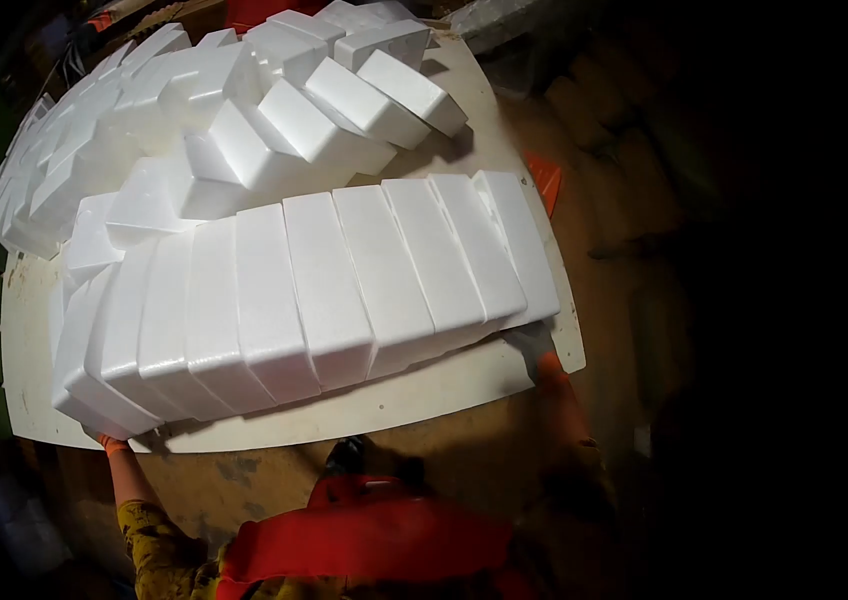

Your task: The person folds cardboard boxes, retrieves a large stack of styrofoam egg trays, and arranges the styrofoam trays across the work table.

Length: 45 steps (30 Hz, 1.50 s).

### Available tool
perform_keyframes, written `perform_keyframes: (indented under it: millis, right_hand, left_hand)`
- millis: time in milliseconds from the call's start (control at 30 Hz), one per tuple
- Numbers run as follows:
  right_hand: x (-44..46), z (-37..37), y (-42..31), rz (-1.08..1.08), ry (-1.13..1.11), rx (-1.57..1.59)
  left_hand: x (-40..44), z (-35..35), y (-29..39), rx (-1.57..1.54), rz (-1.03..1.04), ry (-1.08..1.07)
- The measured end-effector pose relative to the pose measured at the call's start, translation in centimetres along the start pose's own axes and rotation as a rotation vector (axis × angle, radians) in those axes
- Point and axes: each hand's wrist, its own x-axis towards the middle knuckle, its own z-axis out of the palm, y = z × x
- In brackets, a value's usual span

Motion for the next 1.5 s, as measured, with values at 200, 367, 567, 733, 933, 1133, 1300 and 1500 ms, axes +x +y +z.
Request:
perform_keyframes:
  millis: [200,367,567,733,933,1133,1300,1500]
  right_hand:
    - [-0.9,-7.8,-8.7,0.382,0.148,0.482]
    - [3.1,-11.7,-14.3,0.01,-0.046,-0.231]
    - [4.9,-9.9,-12.8,-0.079,-0.156,-0.213]
    - [6.9,-10.6,-7.7,-0.076,-0.144,0.225]
    - [9.8,-12.3,2.3,0.041,-0.094,0.589]
    - [9.6,-14.6,6.6,-0.109,-0.061,-0.087]
    - [14.7,-10.7,2.9,-0.472,-0.467,-0.27]
    - [19.0,-8.1,6.2,-0.503,-0.439,-0.306]
  left_hand:
    - [2.7,-1.6,-3.4,0.126,0.011,-0.175]
    - [-6.6,0.8,4.9,-0.134,0.06,0.186]
    - [-14.4,6.0,11.1,-0.085,-0.03,0.26]
    - [-14.6,10.3,10.1,-0.292,0.012,0.131]
    - [-20.1,12.5,9.4,0.221,0.564,0.546]
    - [-47.8,37.8,20.5,0.656,0.836,-0.331]
    - [-55.6,50.0,20.3,1.214,0.864,-0.795]
    - [-53.9,56.2,19.1,1.372,0.776,-0.701]
